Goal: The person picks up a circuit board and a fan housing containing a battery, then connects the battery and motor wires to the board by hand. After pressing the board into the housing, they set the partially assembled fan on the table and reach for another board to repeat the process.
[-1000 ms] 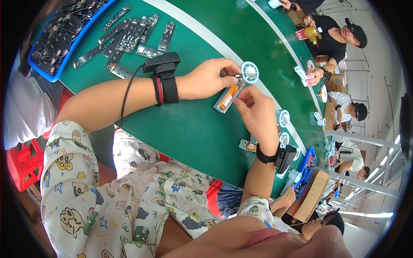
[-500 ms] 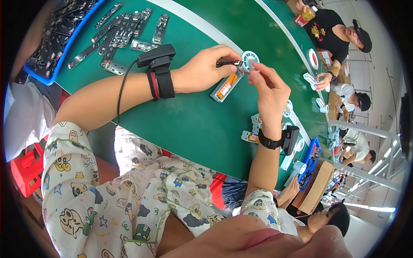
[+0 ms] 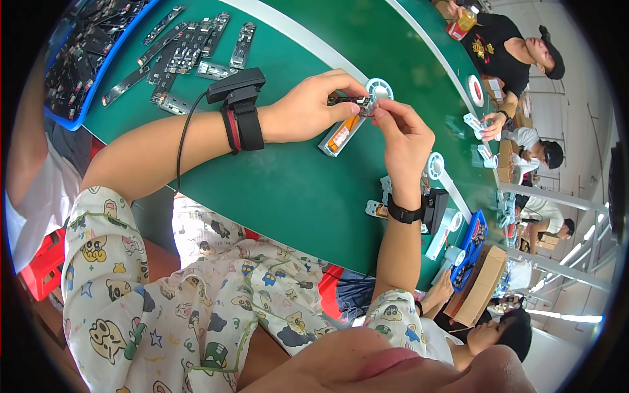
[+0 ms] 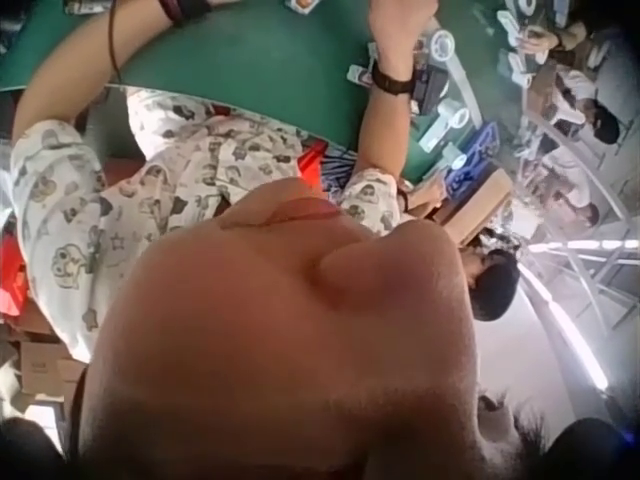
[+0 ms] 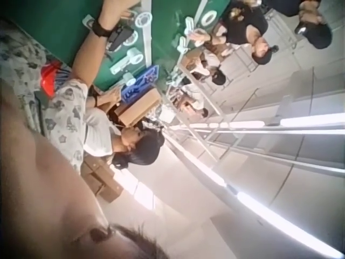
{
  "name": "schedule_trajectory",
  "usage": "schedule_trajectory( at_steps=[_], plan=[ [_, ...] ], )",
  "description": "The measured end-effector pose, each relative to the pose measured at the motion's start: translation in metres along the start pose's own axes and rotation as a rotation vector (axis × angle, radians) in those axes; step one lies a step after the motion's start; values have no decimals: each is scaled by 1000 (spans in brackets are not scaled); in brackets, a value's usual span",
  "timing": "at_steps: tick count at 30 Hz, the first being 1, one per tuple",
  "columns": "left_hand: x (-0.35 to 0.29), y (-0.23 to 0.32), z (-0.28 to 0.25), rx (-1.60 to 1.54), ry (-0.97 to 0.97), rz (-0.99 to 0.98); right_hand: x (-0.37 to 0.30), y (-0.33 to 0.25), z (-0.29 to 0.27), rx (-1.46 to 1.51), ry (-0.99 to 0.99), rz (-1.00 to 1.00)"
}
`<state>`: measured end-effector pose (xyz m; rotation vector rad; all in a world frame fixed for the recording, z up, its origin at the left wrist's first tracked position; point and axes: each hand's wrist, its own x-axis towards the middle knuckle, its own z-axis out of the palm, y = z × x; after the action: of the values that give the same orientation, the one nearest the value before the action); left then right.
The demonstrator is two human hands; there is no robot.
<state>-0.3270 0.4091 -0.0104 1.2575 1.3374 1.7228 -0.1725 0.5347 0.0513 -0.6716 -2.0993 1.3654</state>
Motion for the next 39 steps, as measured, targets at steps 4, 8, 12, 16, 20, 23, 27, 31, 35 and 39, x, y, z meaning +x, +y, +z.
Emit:
schedule_trajectory(
  at_steps=[4,8,12,16,20,23,27,31,35,39],
  plan=[
    [3,-1,2,-70,-6,-20,-2,3,1,-122,21,-80],
    [6,-2,-1,-97,-59,-46,-2,8,7,-245,29,-260],
    [7,-5,-1,-122,-68,-52,-3,11,9,-223,54,-320],
    [7,-1,-2,-151,-69,-65,-3,13,11,-176,92,-310],
    [8,2,-3,-153,-72,-75,-5,14,11,-191,123,-325],
    [5,3,-1,-155,-67,-89,-8,12,11,-199,130,-327],
    [-1,7,2,-31,30,-42,-9,9,11,-88,76,-140],
    [-1,15,2,114,16,12,-7,9,4,60,39,-34],
    [-2,13,5,84,42,27,-3,11,2,277,21,93],
    [0,12,6,42,55,-3,-2,11,-1,463,-8,191]
  ],
)
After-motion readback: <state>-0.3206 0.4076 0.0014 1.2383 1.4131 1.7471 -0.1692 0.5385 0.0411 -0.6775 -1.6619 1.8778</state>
